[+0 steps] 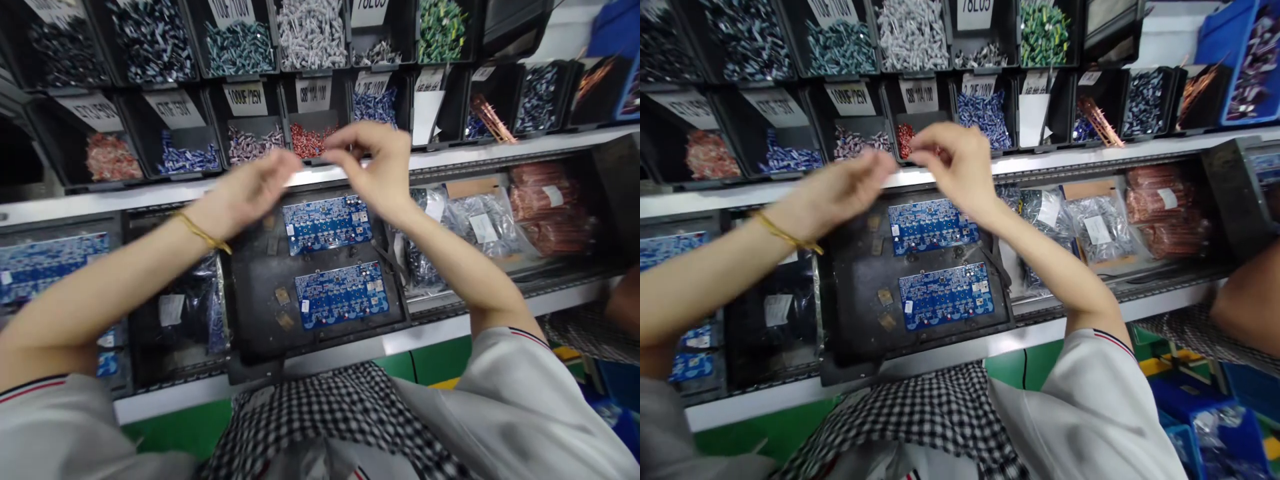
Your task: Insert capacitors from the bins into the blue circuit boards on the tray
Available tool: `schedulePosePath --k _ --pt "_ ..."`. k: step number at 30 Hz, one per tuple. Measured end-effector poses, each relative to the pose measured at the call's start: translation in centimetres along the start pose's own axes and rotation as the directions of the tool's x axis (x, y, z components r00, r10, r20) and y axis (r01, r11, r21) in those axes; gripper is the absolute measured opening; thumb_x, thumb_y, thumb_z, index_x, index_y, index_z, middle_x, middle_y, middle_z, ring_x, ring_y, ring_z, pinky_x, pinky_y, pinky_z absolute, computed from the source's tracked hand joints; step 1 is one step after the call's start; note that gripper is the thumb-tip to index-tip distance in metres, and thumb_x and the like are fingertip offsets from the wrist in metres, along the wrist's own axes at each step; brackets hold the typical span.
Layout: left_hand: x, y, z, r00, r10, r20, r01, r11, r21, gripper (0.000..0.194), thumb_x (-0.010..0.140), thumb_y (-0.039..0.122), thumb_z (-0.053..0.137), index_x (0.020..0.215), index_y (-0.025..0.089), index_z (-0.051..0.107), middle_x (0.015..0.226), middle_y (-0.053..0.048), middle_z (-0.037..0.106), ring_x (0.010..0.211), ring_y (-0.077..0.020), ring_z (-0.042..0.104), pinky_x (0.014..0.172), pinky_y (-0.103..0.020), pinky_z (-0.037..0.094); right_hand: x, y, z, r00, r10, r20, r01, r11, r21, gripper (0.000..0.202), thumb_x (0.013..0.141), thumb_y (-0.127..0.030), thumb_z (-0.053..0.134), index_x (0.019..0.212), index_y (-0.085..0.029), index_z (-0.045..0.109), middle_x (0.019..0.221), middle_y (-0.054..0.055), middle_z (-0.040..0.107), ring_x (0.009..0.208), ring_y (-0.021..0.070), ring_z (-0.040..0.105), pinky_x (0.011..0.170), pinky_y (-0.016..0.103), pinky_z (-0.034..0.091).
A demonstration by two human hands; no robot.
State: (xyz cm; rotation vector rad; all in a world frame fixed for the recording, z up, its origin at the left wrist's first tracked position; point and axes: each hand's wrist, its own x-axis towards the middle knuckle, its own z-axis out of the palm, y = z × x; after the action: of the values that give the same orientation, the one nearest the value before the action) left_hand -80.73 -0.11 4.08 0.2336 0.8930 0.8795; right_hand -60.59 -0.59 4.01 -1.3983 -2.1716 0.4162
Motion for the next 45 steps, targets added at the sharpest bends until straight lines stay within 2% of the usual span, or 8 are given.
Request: schedulePosePath --k 3,7,12,16,21,27,32,45 --pt "0.0 -6.2 1.9 0.999 -0.037 -0.011 0.036 0.998 -0.048 0.035 0.102 0.019 0.031 0.078 0.012 0.055 0.064 0.000 0.059 0.059 -0.0030 0.056 0.060 -0.012 0.050 -3.2 -2.5 0.1 0.978 -0.084 0.190 0.092 0.995 -0.030 0.025 0.091 -0.032 0.046 0.097 -0.030 0.071 0.101 0.000 0.072 0.090 0.0217 0.062 0.087 0.043 0.038" --pt "-0.2 -8.8 4.0 0.997 -0.078 0.001 0.078 0.996 -0.049 0.036 0.099 0.009 0.027 0.073 0.011 0.053 0.059 0.001 0.055 0.050 -0.0018 0.049 0.052 -0.010 0.041 -4.9 -2.0 -0.8 0.970 -0.103 0.222 0.115 0.993 -0.039 0.021 0.087 -0.031 0.055 0.100 -0.029 0.072 0.104 0.000 0.072 0.092 0.0225 0.064 0.087 0.043 0.039" --pt "-0.1 -9.7 5.0 0.998 0.041 0.053 -0.044 0.998 0.054 0.030 0.099 0.014 0.037 0.072 0.013 0.050 0.055 0.003 0.048 0.048 -0.0026 0.046 0.047 -0.014 0.032 -4.3 -0.2 -2.7 0.994 -0.020 0.107 0.016 0.999 0.038 0.022 0.086 -0.037 0.057 0.093 -0.025 0.073 0.100 0.004 0.072 0.087 0.0211 0.064 0.077 0.037 0.046" --pt "0.0 -9.8 4.8 0.973 0.149 0.178 -0.183 0.964 0.194 0.034 0.099 0.026 0.043 0.068 0.013 0.051 0.051 0.004 0.042 0.044 -0.0026 0.037 0.044 -0.018 0.023 -3.4 1.2 -3.5 0.982 -0.010 0.189 -0.010 0.994 0.109 0.024 0.083 -0.040 0.058 0.091 -0.022 0.072 0.089 0.005 0.072 0.080 0.0208 0.063 0.071 0.036 0.048" --pt "-0.1 -9.0 3.9 0.995 -0.042 0.088 0.022 0.975 0.221 0.030 0.099 0.024 0.041 0.082 0.009 0.061 0.059 0.000 0.052 0.051 -0.0050 0.048 0.050 -0.018 0.034 -2.1 3.8 -3.7 0.962 -0.044 0.269 0.067 0.995 -0.080 0.020 0.082 -0.033 0.055 0.083 -0.023 0.071 0.090 0.005 0.071 0.082 0.0235 0.062 0.081 0.043 0.042" --pt "-1.5 -10.4 2.9 0.980 -0.165 0.110 0.140 0.969 0.204 0.029 0.097 0.024 0.047 0.085 0.007 0.068 0.078 -0.006 0.064 0.065 -0.0074 0.055 0.062 -0.020 0.041 -1.4 7.8 -1.7 0.869 -0.185 0.460 0.266 0.957 -0.118 0.026 0.085 -0.030 0.045 0.086 -0.026 0.070 0.096 0.001 0.070 0.089 0.0234 0.061 0.089 0.047 0.028" --pt "-2.3 -11.1 3.0 0.980 -0.187 0.073 0.172 0.969 0.179 0.023 0.092 0.018 0.054 0.084 0.006 0.072 0.060 0.002 0.044 0.055 -0.0039 0.037 0.053 -0.019 0.029 -1.9 7.9 -1.2 0.870 -0.192 0.454 0.293 0.942 -0.162 0.027 0.087 -0.030 0.042 0.089 -0.026 0.069 0.101 0.001 0.070 0.092 0.0232 0.059 0.088 0.045 0.025" --pt "-1.9 -10.9 2.8 0.988 -0.148 0.048 0.138 0.976 0.169 0.017 0.089 0.007 0.055 0.091 0.006 0.071 0.074 -0.003 0.060 0.053 -0.0010 0.040 0.049 -0.016 0.027 -2.1 7.6 -1.4 0.833 -0.270 0.482 0.416 0.881 -0.226 0.033 0.093 -0.025 0.035 0.089 -0.018 0.067 0.097 0.004 0.067 0.085 0.0198 0.055 0.086 0.044 0.024"
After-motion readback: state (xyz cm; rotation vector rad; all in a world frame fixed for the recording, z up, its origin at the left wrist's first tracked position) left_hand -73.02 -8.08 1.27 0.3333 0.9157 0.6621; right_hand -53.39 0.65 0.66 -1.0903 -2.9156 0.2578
